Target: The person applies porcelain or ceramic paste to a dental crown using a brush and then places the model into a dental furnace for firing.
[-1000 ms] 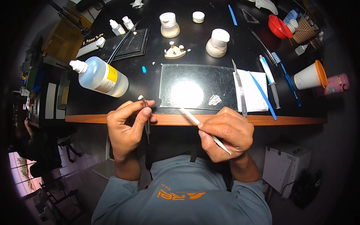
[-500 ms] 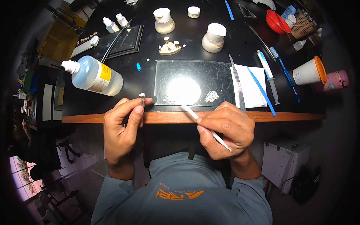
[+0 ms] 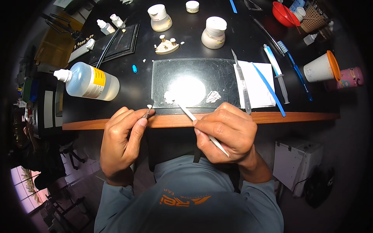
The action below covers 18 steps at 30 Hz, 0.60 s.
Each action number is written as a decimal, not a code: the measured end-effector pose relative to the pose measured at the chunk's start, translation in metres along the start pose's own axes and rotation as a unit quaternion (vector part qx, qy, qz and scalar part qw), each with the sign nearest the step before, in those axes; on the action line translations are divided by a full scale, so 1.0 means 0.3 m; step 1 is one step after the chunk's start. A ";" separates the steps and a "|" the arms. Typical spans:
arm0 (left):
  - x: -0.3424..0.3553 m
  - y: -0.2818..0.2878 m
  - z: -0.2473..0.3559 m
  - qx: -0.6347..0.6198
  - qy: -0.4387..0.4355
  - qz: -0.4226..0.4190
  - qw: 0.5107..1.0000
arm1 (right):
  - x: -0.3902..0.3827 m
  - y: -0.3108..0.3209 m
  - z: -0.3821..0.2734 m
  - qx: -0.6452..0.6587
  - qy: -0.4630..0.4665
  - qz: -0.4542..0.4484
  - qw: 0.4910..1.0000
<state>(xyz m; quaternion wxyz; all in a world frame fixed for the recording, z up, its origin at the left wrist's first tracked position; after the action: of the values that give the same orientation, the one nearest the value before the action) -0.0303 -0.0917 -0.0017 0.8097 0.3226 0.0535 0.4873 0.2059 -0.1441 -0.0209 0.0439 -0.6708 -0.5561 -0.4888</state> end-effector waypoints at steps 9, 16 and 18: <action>0.007 0.007 -0.007 -0.022 0.008 0.005 1.000 | 0.002 -0.013 -0.003 -0.010 0.024 -0.009 1.000; 0.009 0.001 -0.024 -0.043 0.032 0.005 0.999 | 0.001 -0.019 0.003 -0.012 0.024 -0.022 0.999; 0.008 0.007 -0.025 -0.060 0.039 0.017 0.997 | 0.008 -0.018 0.000 -0.006 0.022 -0.028 0.999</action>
<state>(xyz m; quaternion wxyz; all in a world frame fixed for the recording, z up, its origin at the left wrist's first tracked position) -0.0337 -0.0856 -0.0059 0.8164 0.2551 0.0504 0.5157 0.2014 -0.1405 -0.0218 0.0382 -0.6445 -0.5704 -0.5078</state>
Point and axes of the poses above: each hand's wrist, its own x-axis towards the middle knuckle, its own y-axis out of the back of the hand, z = x × y, the point moved 4 cm from there along x, towards the middle knuckle, and after that the axes turned 9 degrees about -x, right-handed, at the moved point
